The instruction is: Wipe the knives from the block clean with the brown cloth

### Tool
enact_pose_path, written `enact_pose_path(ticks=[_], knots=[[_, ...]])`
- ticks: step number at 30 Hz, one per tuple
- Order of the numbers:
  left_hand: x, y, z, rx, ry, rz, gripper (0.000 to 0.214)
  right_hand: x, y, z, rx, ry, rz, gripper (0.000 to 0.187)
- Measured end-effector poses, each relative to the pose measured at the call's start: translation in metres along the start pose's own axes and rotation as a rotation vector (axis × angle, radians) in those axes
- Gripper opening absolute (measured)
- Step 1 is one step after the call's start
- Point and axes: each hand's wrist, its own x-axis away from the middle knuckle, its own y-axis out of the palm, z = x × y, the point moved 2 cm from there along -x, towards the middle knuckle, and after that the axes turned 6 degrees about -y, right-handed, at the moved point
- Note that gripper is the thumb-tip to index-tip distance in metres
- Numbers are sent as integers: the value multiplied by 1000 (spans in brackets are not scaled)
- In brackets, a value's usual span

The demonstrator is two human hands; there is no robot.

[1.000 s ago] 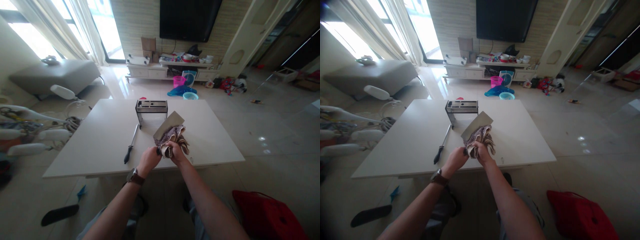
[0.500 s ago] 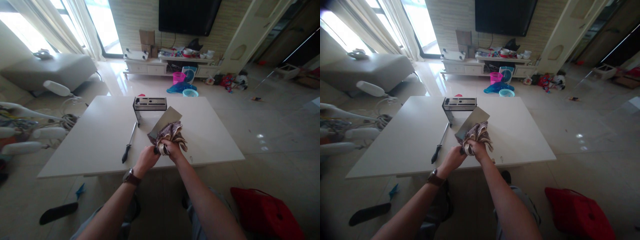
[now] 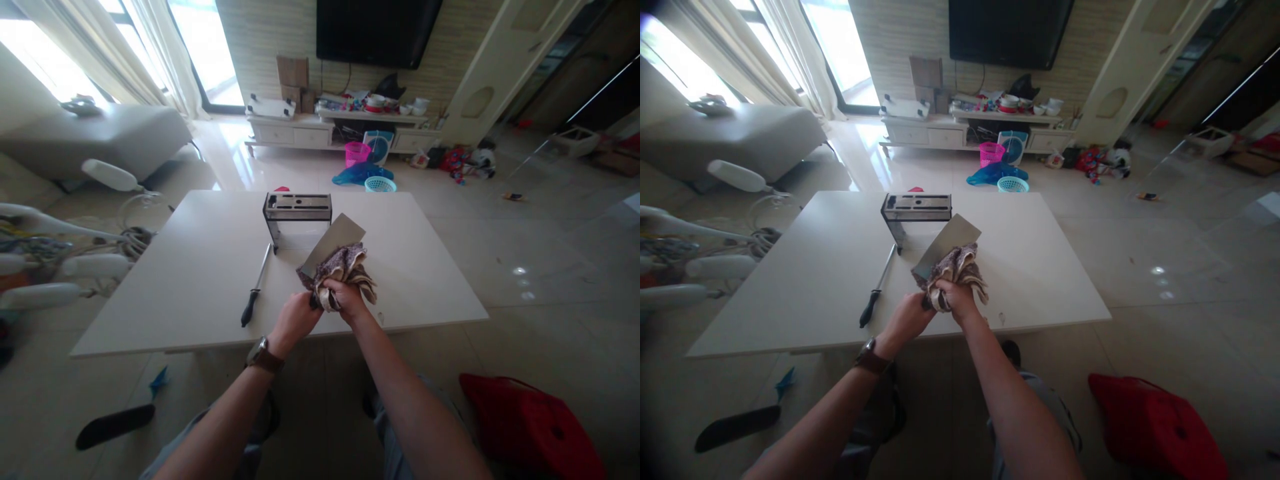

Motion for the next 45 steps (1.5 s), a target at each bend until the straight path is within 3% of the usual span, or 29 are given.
enact_pose_path(ticks=[10, 24, 45], knots=[[9, -1, 0, 15, -29, 5, 25, 4, 3, 3, 10, -8, -12, 21], [-6, 3, 3, -22, -43, -7, 28, -10, 1, 6, -9, -9, 12, 15], [-4, 9, 7, 13, -23, -31, 25, -9, -5, 6, 10, 28, 52, 14]])
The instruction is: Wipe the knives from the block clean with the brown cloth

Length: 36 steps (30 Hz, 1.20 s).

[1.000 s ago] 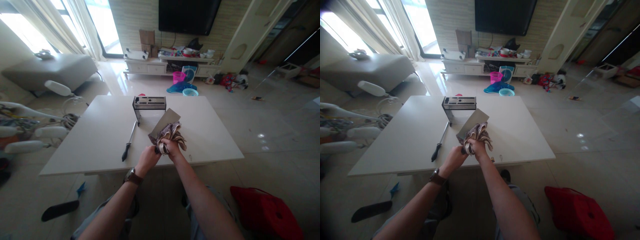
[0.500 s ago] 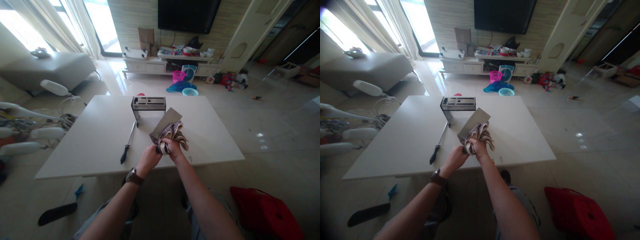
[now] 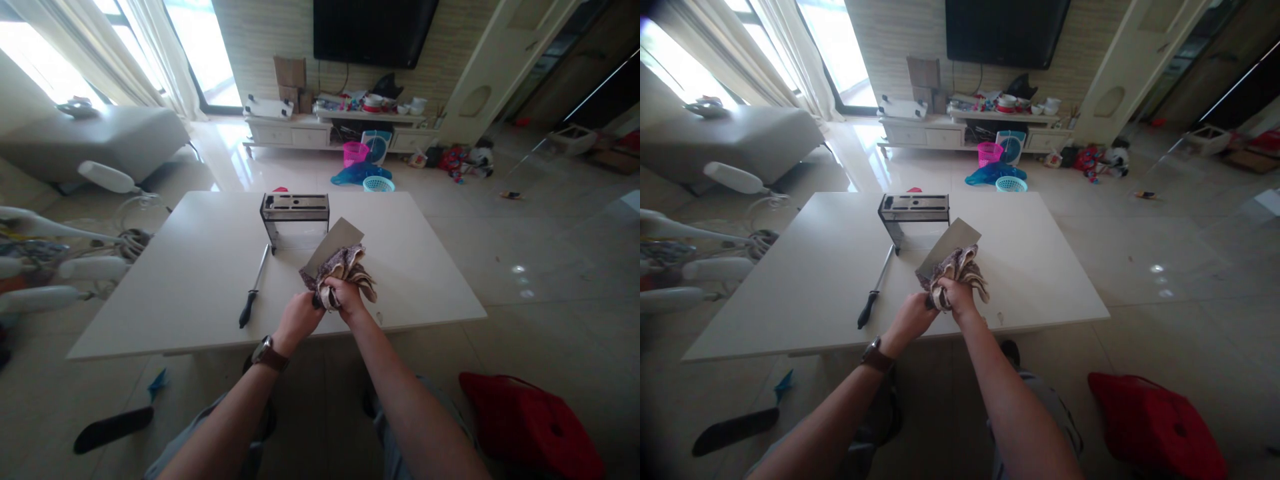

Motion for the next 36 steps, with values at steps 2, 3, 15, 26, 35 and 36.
enact_pose_path(ticks=[2, 3, 15, 26, 35, 36], knots=[[0, 0, 0, -4, -8, -3, 26, 0, 0, 0, 4, 4, 1, 13], [-1, 0, 0, -8, -12, -6, 27, 0, 0, -1, 3, -2, 1, 13], [-1, 0, 3, -9, 6, -10, 24, -3, -2, 1, 16, -3, 7, 11], [-5, 4, 1, 20, 12, 6, 23, -7, -2, 4, -23, -46, 25, 15], [-4, 4, 0, 37, 7, -15, 24, -3, 0, 1, 12, 21, 54, 19], [-4, 4, 0, 39, 10, -13, 24, -3, 1, 1, 13, 23, 56, 20]])
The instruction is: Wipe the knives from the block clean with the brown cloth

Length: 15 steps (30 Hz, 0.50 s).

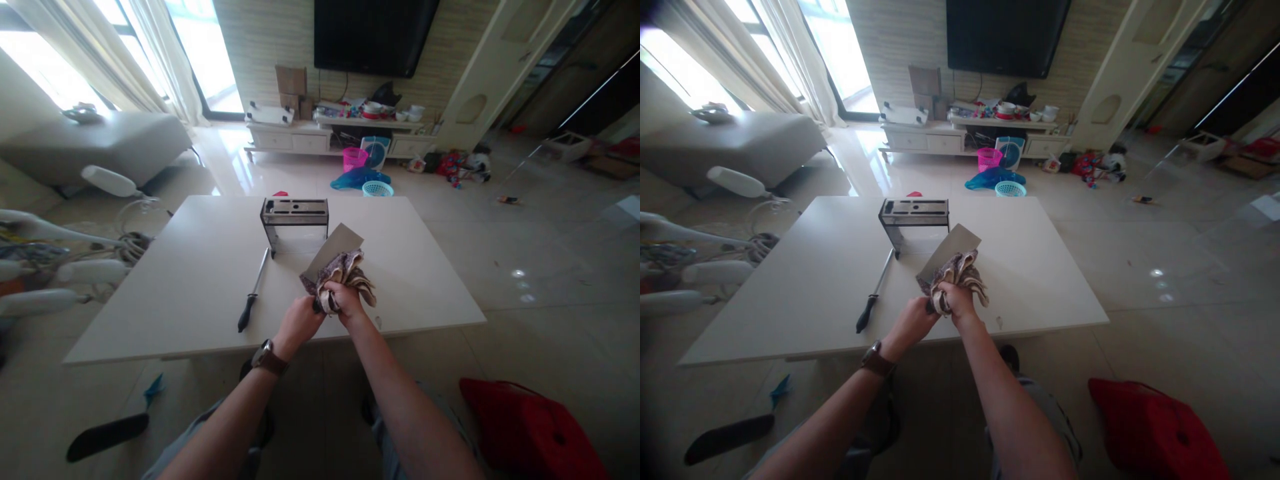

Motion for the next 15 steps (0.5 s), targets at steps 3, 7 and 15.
enact_pose_path(ticks=[3, 7, 15], knots=[[1, 0, -1, 0, 6, -1, 25, 1, 0, -1, 0, -1, 2, 19], [1, 1, 0, -18, -8, -1, 26, 0, -2, -1, -1, -5, -7, 19], [0, 3, 1, -40, -2, -4, 24, -3, -4, 0, -28, -48, -23, 17]])
